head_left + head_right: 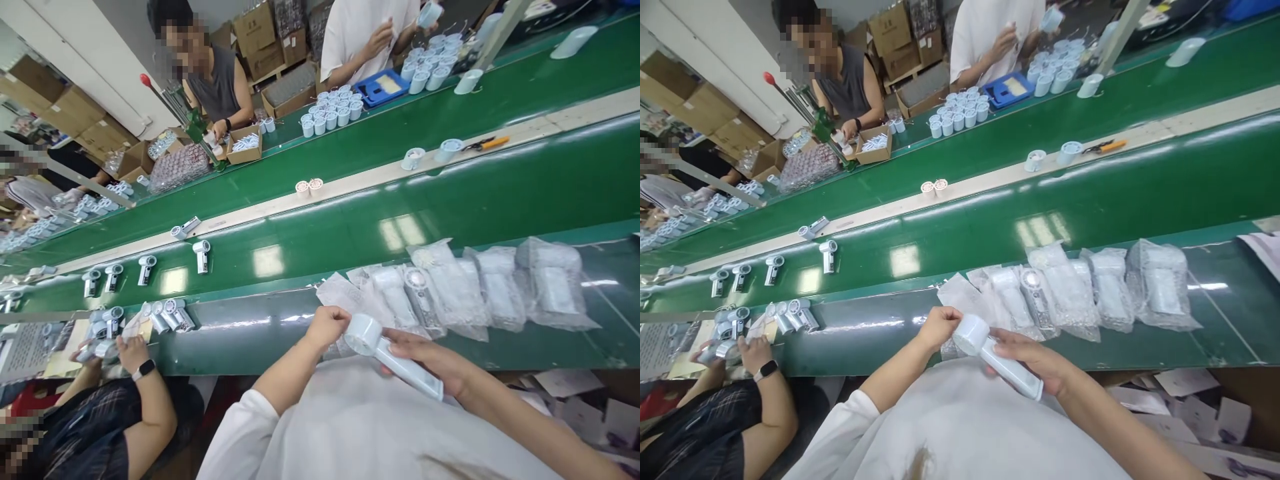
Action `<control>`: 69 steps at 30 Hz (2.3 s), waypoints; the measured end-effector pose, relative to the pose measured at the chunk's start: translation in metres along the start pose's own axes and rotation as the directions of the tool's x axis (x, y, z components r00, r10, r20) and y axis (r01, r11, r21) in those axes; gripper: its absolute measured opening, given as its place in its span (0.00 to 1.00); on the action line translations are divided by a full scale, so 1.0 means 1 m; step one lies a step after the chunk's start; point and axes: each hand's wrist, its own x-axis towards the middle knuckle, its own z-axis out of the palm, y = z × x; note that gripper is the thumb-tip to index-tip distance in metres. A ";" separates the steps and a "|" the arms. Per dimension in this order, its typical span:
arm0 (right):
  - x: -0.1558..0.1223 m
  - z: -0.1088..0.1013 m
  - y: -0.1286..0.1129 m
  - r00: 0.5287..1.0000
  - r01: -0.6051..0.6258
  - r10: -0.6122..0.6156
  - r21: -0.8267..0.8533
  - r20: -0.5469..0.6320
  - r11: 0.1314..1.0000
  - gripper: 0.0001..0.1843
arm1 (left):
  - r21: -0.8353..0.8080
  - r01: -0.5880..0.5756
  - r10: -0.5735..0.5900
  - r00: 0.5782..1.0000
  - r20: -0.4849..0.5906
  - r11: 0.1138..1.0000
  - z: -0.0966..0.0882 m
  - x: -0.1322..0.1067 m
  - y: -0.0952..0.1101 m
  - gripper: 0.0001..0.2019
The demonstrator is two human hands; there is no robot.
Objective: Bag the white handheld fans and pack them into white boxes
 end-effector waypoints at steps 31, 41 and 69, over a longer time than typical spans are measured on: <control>-0.031 0.030 -0.004 0.898 0.143 -0.209 -0.193 -0.387 0.971 0.36 | 0.383 -0.735 0.798 0.603 -0.010 0.560 0.005 -0.050 0.017 0.08; -0.033 0.024 -0.012 0.961 0.069 -0.092 -0.096 -0.262 0.993 0.43 | 0.556 -0.807 0.807 0.458 0.374 0.200 0.001 -0.043 0.043 0.10; -0.018 0.024 0.003 0.915 0.161 -0.068 0.205 -0.398 0.966 0.13 | 0.233 -0.477 0.469 0.879 0.091 0.848 0.014 -0.052 0.041 0.14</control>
